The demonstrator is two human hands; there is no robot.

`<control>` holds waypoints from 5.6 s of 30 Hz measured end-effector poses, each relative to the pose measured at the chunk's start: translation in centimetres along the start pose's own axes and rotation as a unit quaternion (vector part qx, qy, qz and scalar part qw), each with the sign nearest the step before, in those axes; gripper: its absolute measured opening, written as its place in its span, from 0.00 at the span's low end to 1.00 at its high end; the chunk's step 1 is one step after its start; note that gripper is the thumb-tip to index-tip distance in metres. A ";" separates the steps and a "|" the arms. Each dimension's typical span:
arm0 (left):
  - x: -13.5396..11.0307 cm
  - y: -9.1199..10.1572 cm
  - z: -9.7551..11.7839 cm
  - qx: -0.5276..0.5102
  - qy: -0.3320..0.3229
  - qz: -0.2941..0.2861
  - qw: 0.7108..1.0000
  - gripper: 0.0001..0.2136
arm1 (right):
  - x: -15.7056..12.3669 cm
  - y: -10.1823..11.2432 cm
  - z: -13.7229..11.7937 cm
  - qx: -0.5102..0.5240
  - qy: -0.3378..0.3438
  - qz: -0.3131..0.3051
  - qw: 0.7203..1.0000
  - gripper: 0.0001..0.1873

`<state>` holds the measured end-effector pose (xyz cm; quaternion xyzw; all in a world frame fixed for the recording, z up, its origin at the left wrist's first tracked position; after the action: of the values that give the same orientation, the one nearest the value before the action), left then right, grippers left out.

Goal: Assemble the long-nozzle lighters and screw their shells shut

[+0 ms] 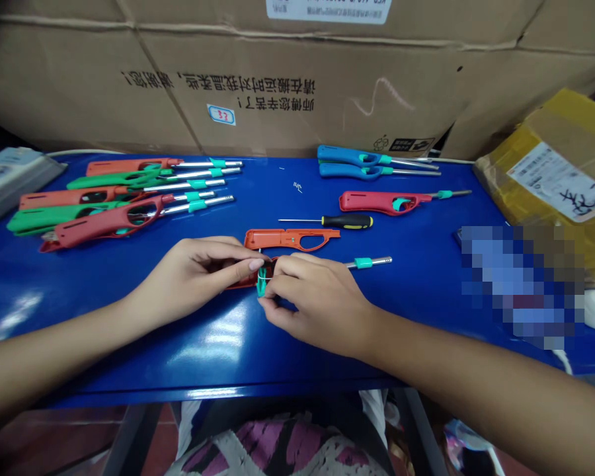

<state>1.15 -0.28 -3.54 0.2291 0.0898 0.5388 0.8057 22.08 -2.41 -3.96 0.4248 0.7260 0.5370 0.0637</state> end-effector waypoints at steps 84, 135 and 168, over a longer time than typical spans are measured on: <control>-0.7 0.2 0.4 0.025 -0.044 -0.022 0.998 0.08 | 1.5 1.8 2.4 0.278 -0.190 0.071 0.939 0.04; -0.8 0.4 0.2 0.115 -0.104 0.019 0.988 0.05 | 1.0 4.4 4.2 -0.092 0.101 -0.086 0.987 0.10; -0.7 0.2 0.0 0.058 -0.071 0.038 0.995 0.04 | 0.8 2.4 4.0 -0.091 0.155 -0.015 0.984 0.08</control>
<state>0.64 -0.88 -3.50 0.3160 0.0547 0.5455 0.7743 25.06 1.20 -3.35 0.3175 0.6816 0.6592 -0.0029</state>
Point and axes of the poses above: each hand's wrist, its own x-axis towards the middle knuckle, its own y-axis out of the back of the hand, z = x × y, the point moved 1 cm from there along x, towards the middle knuckle, and after that the axes turned 1 degree about -y, right-handed, at the moved point
